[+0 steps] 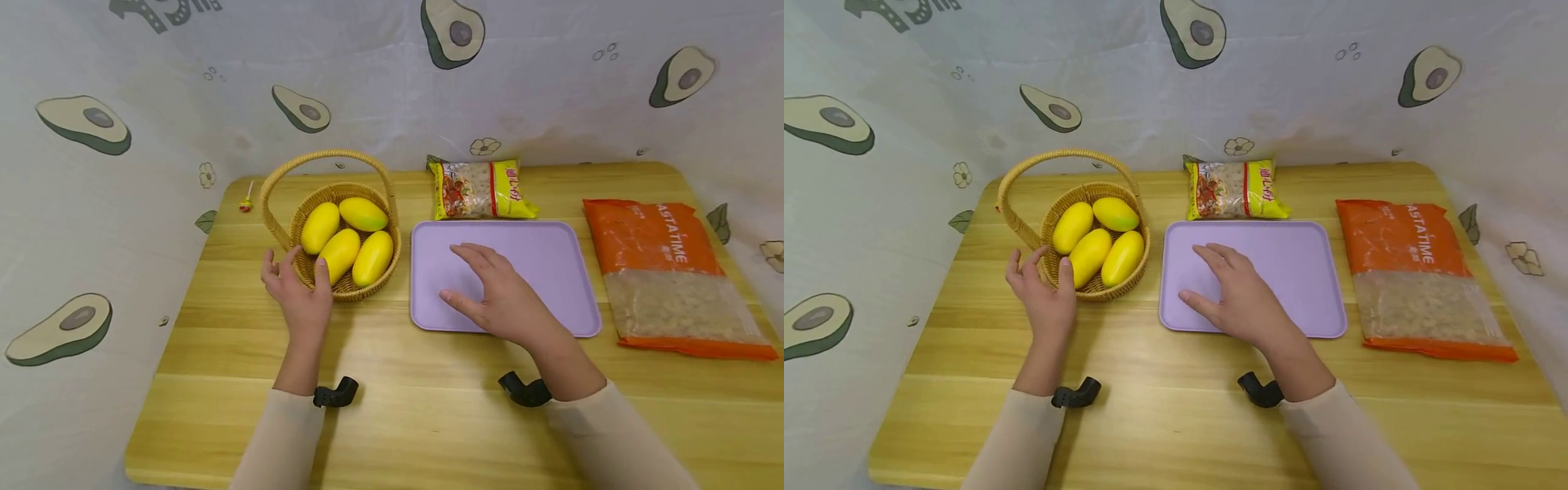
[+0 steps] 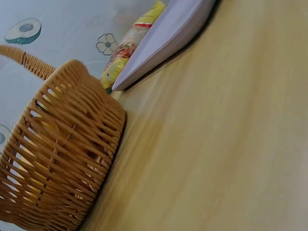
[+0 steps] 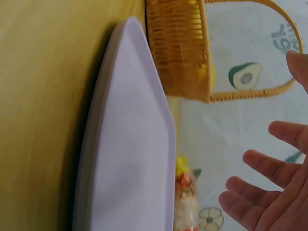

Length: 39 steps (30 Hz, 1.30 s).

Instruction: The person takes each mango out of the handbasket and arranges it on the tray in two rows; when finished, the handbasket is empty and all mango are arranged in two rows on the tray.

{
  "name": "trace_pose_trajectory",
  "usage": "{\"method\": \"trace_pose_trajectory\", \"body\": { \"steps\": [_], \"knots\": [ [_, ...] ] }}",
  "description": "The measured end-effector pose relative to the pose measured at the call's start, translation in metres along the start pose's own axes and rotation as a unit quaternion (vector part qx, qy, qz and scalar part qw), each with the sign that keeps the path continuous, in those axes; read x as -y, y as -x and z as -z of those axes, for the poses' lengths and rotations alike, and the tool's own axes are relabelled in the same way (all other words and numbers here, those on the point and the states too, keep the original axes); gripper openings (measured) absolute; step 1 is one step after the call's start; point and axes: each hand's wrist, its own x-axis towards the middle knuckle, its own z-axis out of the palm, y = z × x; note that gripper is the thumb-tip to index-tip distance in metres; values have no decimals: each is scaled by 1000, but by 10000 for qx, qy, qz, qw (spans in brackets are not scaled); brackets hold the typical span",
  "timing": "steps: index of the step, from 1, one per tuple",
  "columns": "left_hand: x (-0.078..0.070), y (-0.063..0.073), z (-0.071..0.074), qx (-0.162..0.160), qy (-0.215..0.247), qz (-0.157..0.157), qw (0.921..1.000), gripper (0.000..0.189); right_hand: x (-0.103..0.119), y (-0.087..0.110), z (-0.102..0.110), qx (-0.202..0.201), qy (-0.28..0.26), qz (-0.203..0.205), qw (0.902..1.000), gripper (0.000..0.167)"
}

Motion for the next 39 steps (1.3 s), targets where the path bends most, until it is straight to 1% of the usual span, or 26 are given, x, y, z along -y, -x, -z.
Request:
{"method": "trace_pose_trajectory", "body": {
  "steps": [2,5,7,9,11,16,19,22,26,29,32,35,39],
  "knots": [
    [2,-5,1,-8,478,372,9982,41,7,-6,-7,72,-70,134,9999,75],
    [6,-11,3,119,1046,854,9908,40,19,-17,-15,152,-128,311,9993,76],
    [9,-14,3,227,1327,1079,9850,40,26,-26,-19,181,-159,476,9986,76],
    [13,-15,2,317,1506,1208,9807,40,33,-35,-21,224,-128,646,9976,75],
    [16,-16,0,376,1541,1231,9796,40,40,-44,-23,285,-72,792,9964,74],
    [22,-18,-9,496,1442,1030,9829,41,56,-67,-27,444,85,1111,9928,73],
    [25,-18,-12,539,1518,984,9820,41,61,-82,-26,626,158,1318,9892,71],
    [28,-16,-12,547,1651,1012,9796,41,65,-97,-26,992,161,1455,9842,72],
    [32,-13,-11,562,1795,1021,9768,41,65,-115,-28,1567,152,1594,9746,73],
    [33,-13,-10,605,1808,1014,9764,41,63,-126,-29,1908,236,1699,9665,72],
    [34,-12,-8,650,1828,1047,9754,41,63,-134,-28,2232,342,1721,9589,68],
    [34,-12,-8,665,1895,1106,9734,42,63,-140,-27,2490,420,1724,9521,64],
    [34,-13,-7,720,1846,1162,9733,43,61,-147,-25,2680,442,1687,9475,61]
  ]
}}
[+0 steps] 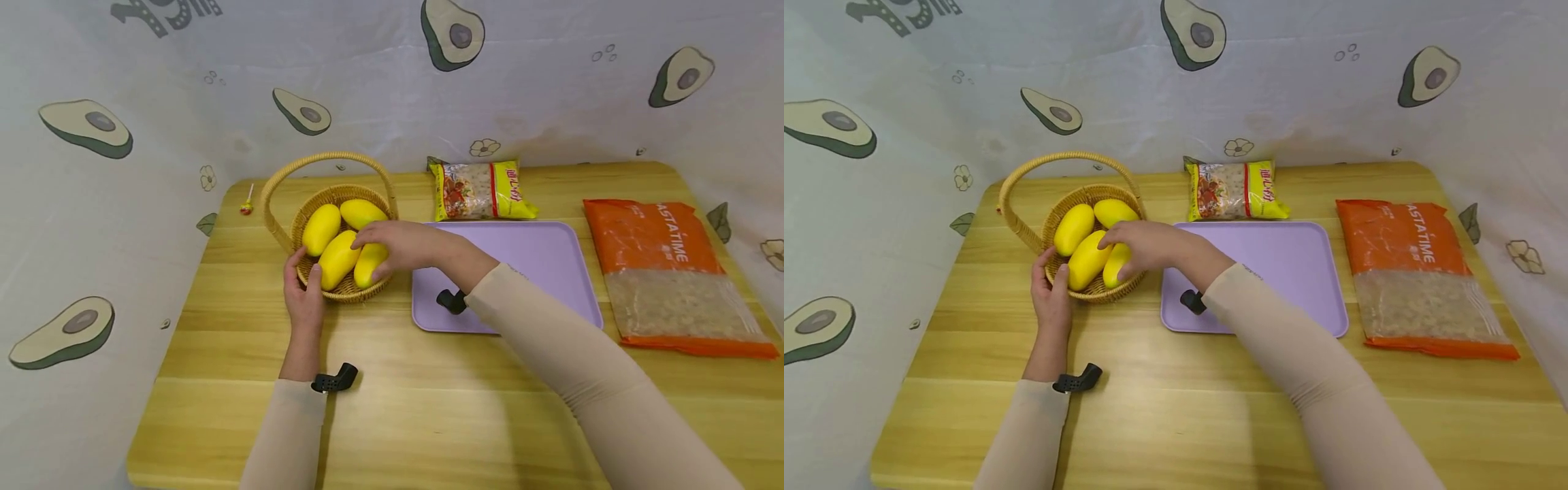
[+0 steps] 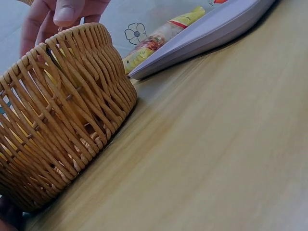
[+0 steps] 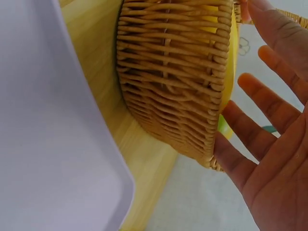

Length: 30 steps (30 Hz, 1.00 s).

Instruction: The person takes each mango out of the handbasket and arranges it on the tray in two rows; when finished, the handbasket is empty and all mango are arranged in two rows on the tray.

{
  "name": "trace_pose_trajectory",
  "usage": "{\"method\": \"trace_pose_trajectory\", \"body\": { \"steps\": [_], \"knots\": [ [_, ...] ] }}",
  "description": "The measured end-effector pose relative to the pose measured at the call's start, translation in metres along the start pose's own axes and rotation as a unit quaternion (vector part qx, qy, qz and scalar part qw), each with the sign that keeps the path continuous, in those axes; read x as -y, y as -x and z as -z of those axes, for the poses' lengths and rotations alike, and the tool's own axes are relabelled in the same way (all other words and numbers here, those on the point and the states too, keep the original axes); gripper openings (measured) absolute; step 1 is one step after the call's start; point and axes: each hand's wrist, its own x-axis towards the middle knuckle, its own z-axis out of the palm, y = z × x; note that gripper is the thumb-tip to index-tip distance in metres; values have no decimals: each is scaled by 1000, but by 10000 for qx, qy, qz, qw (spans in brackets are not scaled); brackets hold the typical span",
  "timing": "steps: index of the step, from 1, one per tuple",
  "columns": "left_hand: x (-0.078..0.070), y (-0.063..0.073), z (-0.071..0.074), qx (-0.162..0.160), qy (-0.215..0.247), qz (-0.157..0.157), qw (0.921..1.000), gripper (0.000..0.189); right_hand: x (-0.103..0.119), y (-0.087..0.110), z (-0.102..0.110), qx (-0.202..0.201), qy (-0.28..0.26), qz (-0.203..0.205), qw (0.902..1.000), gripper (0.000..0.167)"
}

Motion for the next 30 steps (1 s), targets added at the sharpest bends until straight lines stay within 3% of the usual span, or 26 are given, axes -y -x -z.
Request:
{"method": "trace_pose_trajectory", "body": {
  "steps": [15,30],
  "knots": [
    [4,0,1,42,-21,-206,9998,42,-3,-8,8,378,474,-238,9979,54],
    [4,-2,2,57,-105,-149,9998,42,-1,-15,7,506,540,-59,9972,57]
  ]
}}
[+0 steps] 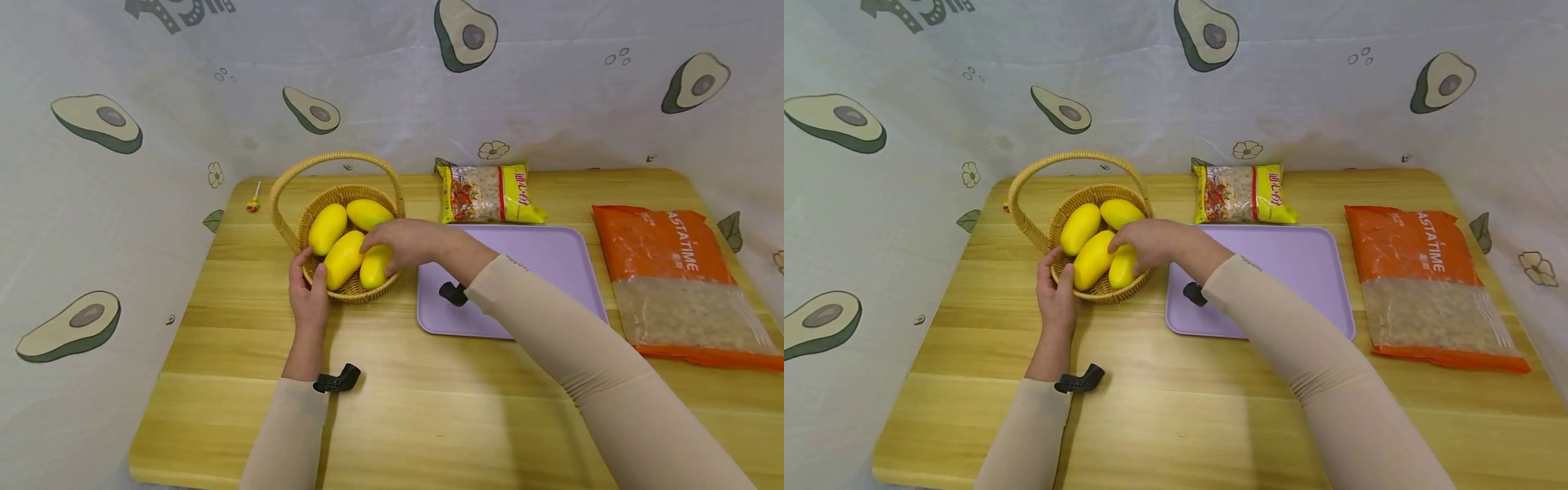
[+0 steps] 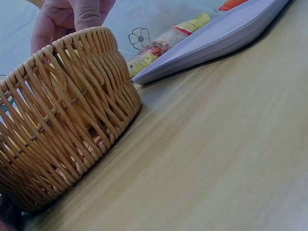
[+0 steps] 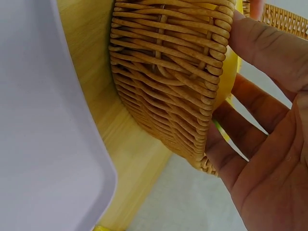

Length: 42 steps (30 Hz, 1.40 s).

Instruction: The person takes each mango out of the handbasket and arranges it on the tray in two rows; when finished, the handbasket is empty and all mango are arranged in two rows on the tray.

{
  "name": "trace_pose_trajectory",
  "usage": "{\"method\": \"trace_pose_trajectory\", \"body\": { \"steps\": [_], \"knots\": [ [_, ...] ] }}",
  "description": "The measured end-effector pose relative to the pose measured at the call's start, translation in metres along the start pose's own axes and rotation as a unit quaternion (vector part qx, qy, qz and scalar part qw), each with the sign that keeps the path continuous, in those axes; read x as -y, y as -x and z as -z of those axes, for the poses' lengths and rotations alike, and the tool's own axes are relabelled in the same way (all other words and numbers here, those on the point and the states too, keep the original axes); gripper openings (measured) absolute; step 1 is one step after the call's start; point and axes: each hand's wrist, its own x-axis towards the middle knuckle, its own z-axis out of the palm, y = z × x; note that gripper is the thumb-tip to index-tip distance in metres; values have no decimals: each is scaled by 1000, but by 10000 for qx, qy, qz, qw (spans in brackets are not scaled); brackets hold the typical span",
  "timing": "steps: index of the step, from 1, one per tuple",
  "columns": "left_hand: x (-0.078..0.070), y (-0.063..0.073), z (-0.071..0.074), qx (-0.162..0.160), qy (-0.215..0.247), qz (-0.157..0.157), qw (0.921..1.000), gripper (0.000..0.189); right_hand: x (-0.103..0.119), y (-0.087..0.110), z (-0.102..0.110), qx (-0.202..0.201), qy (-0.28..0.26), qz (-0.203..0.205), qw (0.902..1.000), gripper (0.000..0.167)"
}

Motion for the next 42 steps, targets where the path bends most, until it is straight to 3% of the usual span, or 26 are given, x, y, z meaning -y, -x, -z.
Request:
{"method": "trace_pose_trajectory", "body": {
  "steps": [42],
  "knots": [
    [-3,0,0,-27,-88,32,10000,41,3,-5,-3,46,305,-99,9995,51]
  ]
}}
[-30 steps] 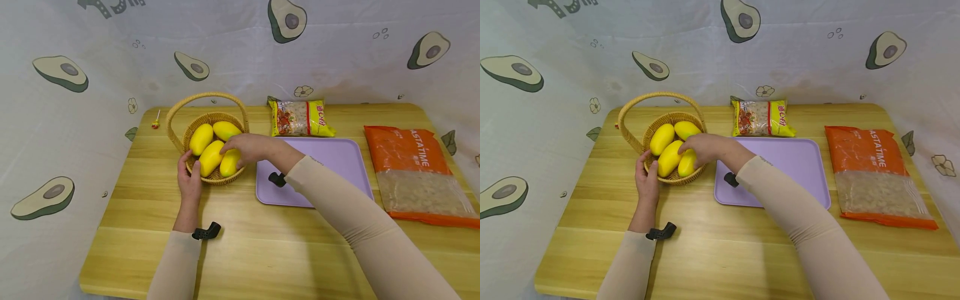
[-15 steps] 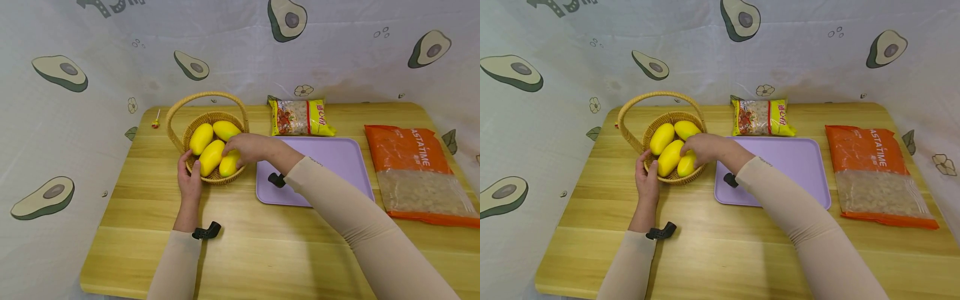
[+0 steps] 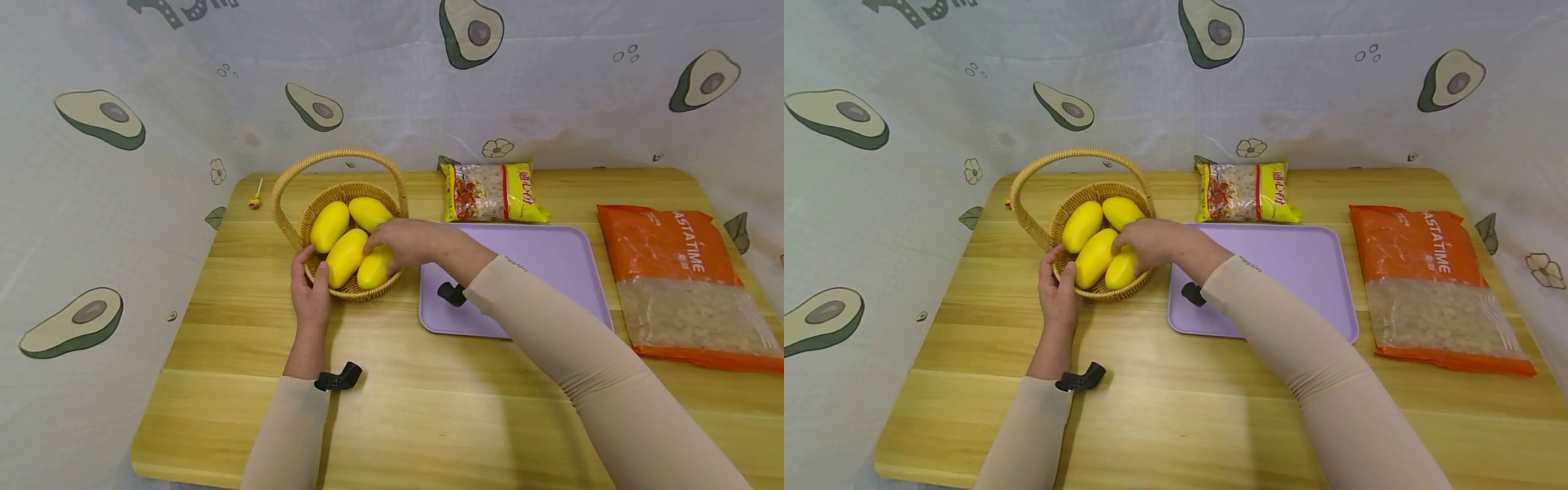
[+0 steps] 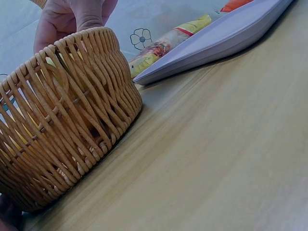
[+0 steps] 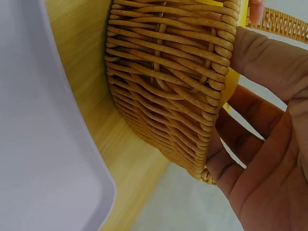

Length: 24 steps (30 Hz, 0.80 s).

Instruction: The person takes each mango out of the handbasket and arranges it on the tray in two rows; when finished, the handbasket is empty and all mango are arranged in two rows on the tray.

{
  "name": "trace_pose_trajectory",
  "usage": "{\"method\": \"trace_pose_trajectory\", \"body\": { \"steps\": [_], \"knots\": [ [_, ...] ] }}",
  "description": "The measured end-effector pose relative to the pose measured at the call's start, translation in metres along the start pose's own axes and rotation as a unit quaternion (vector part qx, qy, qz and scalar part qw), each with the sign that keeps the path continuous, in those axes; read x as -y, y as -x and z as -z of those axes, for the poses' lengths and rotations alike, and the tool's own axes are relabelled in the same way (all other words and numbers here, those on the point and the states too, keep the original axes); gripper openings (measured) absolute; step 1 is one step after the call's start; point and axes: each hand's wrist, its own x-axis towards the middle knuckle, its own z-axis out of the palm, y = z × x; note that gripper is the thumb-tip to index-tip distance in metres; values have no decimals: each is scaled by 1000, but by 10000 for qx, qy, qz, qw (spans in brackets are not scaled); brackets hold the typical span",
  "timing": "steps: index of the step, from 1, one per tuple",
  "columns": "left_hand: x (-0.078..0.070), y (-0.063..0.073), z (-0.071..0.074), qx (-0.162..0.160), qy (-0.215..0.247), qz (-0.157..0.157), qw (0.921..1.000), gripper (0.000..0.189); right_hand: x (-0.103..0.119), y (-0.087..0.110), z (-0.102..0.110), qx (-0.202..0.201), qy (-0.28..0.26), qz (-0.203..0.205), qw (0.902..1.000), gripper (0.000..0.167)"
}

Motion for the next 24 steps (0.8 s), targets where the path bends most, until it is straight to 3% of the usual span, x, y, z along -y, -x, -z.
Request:
{"method": "trace_pose_trajectory", "body": {
  "steps": [8,15,24],
  "knots": [
    [1,0,0,13,23,10,10000,41,1,5,1,-117,70,108,9998,51],
    [1,0,0,15,-1,10,10000,40,8,22,11,-730,-338,181,9966,57],
    [1,-2,-1,-66,32,-17,10000,42,13,45,8,-1434,-992,277,9843,56]
  ]
}}
